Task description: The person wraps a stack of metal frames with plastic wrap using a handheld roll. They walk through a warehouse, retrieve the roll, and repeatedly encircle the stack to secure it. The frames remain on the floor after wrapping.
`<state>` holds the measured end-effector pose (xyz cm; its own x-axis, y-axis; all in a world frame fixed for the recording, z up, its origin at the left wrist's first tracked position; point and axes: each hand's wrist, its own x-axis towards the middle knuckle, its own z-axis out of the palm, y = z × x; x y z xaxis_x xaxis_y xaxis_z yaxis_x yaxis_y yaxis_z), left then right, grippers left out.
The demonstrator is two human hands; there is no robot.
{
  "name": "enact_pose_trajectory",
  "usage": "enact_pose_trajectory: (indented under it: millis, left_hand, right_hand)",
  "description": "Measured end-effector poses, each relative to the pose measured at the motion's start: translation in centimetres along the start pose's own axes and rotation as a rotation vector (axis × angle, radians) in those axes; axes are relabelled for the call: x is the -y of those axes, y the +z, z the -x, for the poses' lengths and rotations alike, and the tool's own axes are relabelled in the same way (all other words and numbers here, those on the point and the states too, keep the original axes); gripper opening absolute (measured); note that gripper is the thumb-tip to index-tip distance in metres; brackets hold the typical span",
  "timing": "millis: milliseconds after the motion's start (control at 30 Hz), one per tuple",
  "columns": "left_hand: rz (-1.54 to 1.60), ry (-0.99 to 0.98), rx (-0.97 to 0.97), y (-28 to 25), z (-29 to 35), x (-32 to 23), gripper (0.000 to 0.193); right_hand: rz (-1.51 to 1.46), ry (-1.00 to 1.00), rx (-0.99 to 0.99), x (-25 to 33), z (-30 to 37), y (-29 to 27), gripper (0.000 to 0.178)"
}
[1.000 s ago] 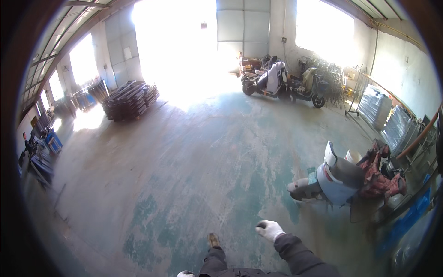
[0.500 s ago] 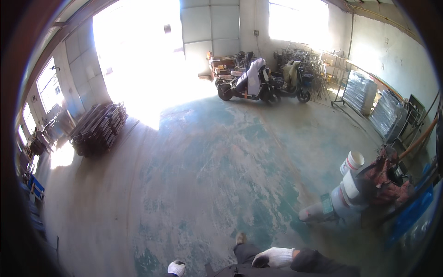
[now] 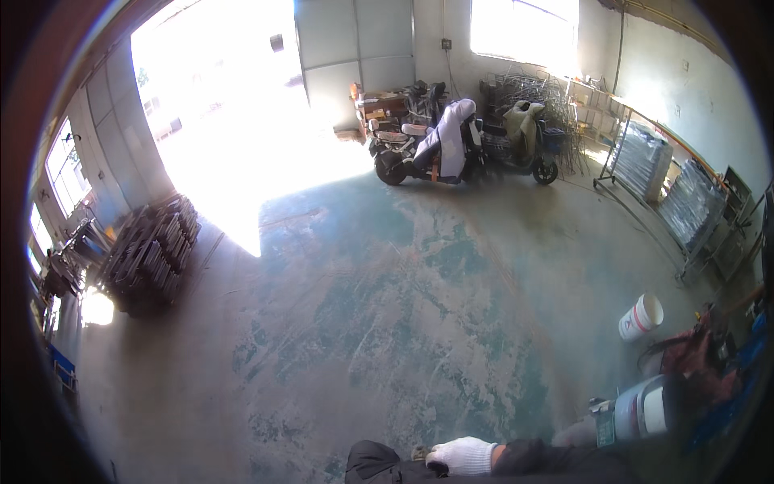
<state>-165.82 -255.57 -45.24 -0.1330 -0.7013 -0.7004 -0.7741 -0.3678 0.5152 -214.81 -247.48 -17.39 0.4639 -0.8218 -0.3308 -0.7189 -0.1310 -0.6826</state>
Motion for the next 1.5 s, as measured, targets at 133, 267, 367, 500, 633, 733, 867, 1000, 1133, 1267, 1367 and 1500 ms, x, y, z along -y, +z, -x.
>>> enact_pose_trajectory:
  millis: [133,267,367,500,633,733,867,1000,1133,1267,1367,1500]
  left_hand:
    - [0.034,0.022,0.013,-4.4,-12.0,-10.8,0.03]
    - [-0.022,0.049,0.047,-10.6,-26.4,-20.2,0.028]
    - [-0.08,0.09,0.068,-17.6,-37.0,-27.3,0.026]
    - [-0.158,0.231,0.014,-28.7,-51.2,-37.8,0.025]
    - [0.025,0.468,-0.094,-38.2,-65.6,-52.4,0.025]
    - [0.153,0.413,-0.12,-43.2,-75.2,-61.5,0.027]
    - [0.137,0.273,-0.028,-44.7,-82.4,-67.4,0.026]
    - [-0.186,0.174,0.117,-48.0,-89.9,-72.4,0.023]
    - [-0.083,0.114,0.104,-51.1,-99.2,-84.6,0.022]
    - [-0.028,0.186,0.127,-53.6,-109.8,-98.5,0.022]
    - [-0.059,0.219,0.109,-59.2,-119.4,-104.8,0.021]
    - [-0.199,0.251,0.159,-67.3,-131.9,-112.0,0.02]
  right_hand:
    - [0.076,0.032,-0.01,-5.7,-9.0,-10.6,0.029]
    - [-0.005,0.162,-0.126,-10.7,-18.6,-21.3,0.031]
    - [0.012,0.27,-0.283,-12.5,-25.4,-28.5,0.026]
    - [-0.086,0.289,-0.382,-15.8,-33.4,-38.7,0.024]
    - [-0.253,0.217,-0.377,-20.9,-42.1,-49.5,0.028]
    - [-0.258,0.157,-0.339,-28.1,-51.6,-57.2,0.031]
    - [-0.273,0.219,-0.239,-35.9,-62.4,-69.7,0.032]
    - [-0.127,0.139,-0.107,-40.5,-73.9,-85.7,0.03]
    - [-0.1,0.133,0.102,-45.6,-85.0,-100.1,0.044]
    - [-0.057,0.181,-0.05,-51.3,-96.0,-110.1,0.045]
    - [-0.001,0.215,-0.053,-55.4,-106.0,-117.3,0.05]
    - [-0.114,0.399,-0.107,-59.6,-112.6,-125.7,0.051]
